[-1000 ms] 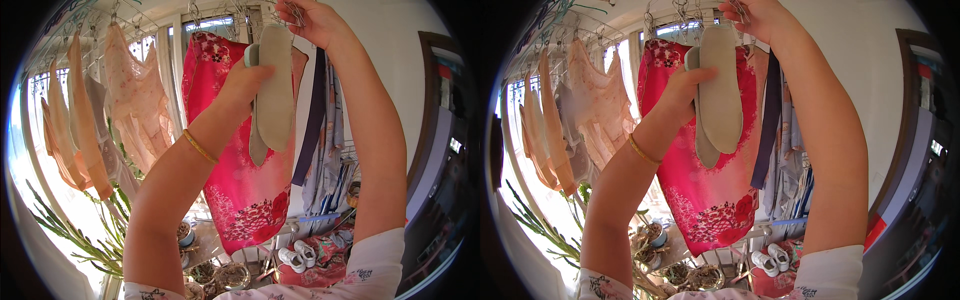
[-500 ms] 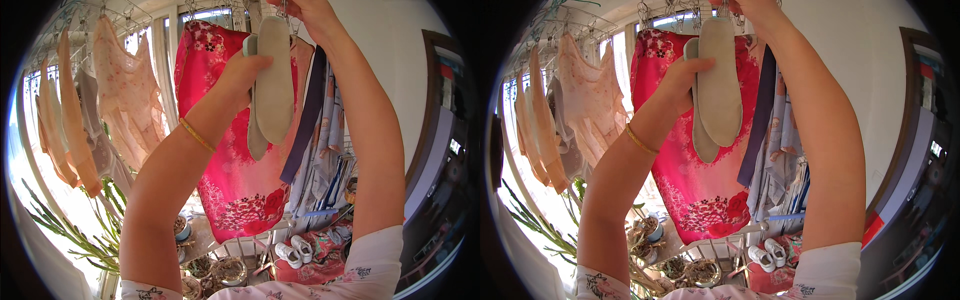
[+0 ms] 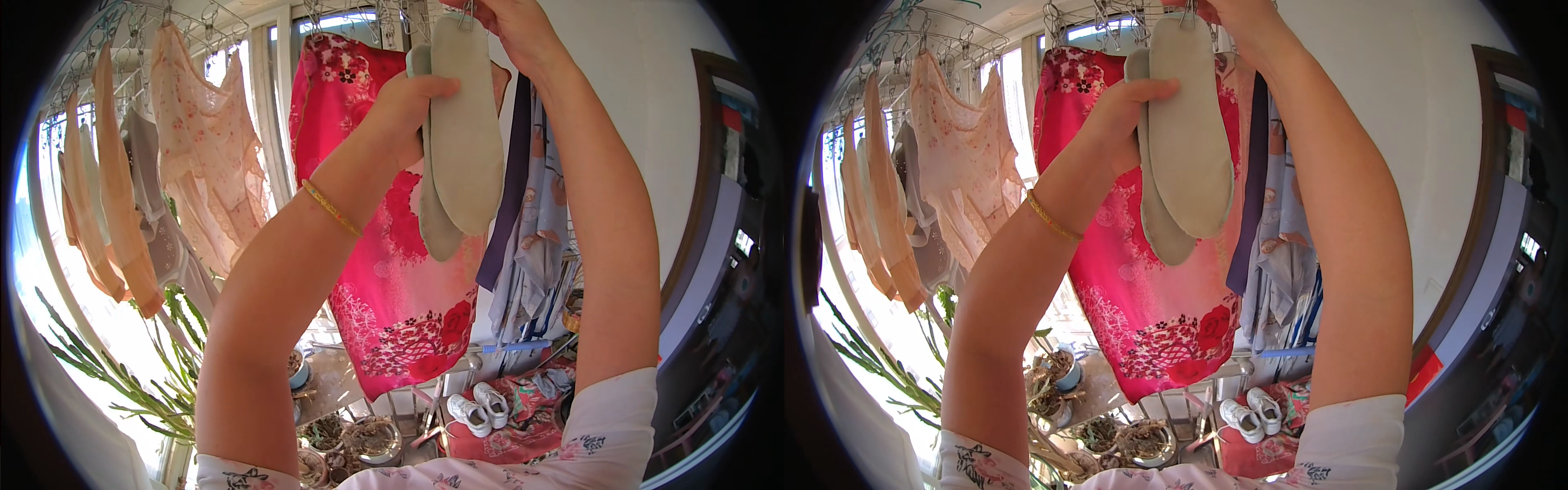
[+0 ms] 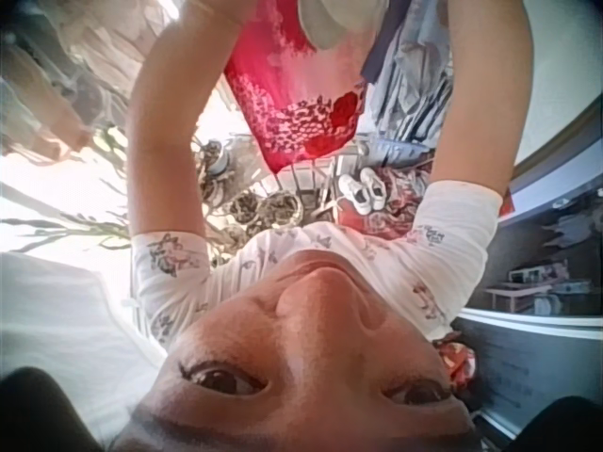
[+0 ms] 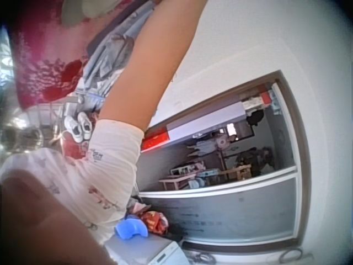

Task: The person scrubs a pair of light-colored slippers with a brush in a yellow basin of water, rinses them, and then carries them to a balcony to hang them on a clothesline to dry.

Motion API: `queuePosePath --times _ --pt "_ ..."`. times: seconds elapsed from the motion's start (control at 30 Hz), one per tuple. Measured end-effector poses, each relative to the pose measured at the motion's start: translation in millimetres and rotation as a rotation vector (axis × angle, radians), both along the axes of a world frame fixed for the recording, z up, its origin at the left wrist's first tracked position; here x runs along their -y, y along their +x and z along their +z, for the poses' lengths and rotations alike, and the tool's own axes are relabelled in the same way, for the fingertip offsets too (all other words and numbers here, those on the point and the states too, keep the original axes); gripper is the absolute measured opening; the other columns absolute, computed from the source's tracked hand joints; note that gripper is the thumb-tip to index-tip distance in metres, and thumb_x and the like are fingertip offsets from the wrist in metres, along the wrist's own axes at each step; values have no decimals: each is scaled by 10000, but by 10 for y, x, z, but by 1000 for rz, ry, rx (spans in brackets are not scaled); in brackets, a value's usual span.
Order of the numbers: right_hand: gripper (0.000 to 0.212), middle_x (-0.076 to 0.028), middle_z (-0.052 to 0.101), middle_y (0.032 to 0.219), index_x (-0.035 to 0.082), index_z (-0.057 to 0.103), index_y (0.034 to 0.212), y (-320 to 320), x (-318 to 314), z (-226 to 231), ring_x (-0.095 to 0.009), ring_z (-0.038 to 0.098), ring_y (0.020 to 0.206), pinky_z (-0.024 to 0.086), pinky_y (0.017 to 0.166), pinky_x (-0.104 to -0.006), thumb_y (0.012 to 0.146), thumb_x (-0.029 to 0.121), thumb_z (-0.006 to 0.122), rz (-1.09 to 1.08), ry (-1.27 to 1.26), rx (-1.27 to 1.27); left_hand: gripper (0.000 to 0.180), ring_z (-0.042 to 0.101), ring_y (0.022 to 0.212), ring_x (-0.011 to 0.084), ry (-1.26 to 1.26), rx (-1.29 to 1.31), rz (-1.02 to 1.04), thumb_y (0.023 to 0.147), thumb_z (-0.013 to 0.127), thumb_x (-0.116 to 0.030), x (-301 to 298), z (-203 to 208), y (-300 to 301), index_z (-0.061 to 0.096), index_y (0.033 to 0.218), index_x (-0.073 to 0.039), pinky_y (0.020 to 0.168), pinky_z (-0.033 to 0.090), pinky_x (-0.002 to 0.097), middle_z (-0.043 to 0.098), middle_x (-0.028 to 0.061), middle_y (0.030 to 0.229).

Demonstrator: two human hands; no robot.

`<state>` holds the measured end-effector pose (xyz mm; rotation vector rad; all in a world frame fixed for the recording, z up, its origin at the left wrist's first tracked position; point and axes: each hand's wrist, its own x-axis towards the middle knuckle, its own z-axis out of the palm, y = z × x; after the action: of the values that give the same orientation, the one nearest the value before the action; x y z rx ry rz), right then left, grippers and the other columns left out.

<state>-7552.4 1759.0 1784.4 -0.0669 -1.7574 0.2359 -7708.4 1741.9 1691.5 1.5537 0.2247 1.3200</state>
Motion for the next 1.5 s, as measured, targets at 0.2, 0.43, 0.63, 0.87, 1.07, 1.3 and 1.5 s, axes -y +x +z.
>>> queuePosePath --times 0.2,0.43,0.63,0.87,1.07,1.3,1.5 --pt "212 -112 625 897 33 492 946 -9 -7 -54 -154 597 807 476 734 -268 895 238 487 52 -101 -15 301 594 891 290 23 -23 -57 810 522 -94 47 -46 6 495 1074 47 793 493 432 571 173 1003" --pt "207 -86 612 885 30 516 958 -88 233 -169 -162 587 773 458 674 -285 883 222 496 -321 -38 -311 333 583 881 259 66 47 52 809 531 -143 53 -70 -86 483 1087 33 785 484 394 579 151 1010" --pt "367 -89 590 811 -35 497 921 -260 454 -410 -138 548 711 441 629 -294 838 316 563 -388 491 -192 340 566 873 225 99 60 293 801 519 -142 -17 -69 -438 501 1095 27 761 490 382 591 135 996" --pt "363 -70 560 621 -20 590 767 -348 310 126 -140 482 505 375 463 -308 760 339 646 -154 -267 -15 292 571 832 208 299 54 242 820 524 -101 -128 37 -228 468 1090 -6 712 500 366 564 100 946" --pt "261 -50 572 595 45 624 687 -351 -20 319 -109 474 471 361 437 -282 760 295 643 -280 -225 37 303 575 824 188 239 50 344 845 510 -132 -65 135 -75 460 1112 2 702 494 346 566 95 957" --pt "211 -65 620 723 43 599 831 -485 37 233 -103 548 594 426 529 -251 866 231 510 -18 -276 50 296 582 814 183 215 96 407 850 499 -133 68 182 -163 490 1117 -4 691 502 364 587 83 932" --pt "234 -84 613 759 9 580 820 -615 52 211 -133 558 637 441 574 -254 895 195 458 98 -147 53 301 585 827 192 231 45 345 844 503 -123 187 228 -270 491 1121 -8 700 505 366 587 86 936"
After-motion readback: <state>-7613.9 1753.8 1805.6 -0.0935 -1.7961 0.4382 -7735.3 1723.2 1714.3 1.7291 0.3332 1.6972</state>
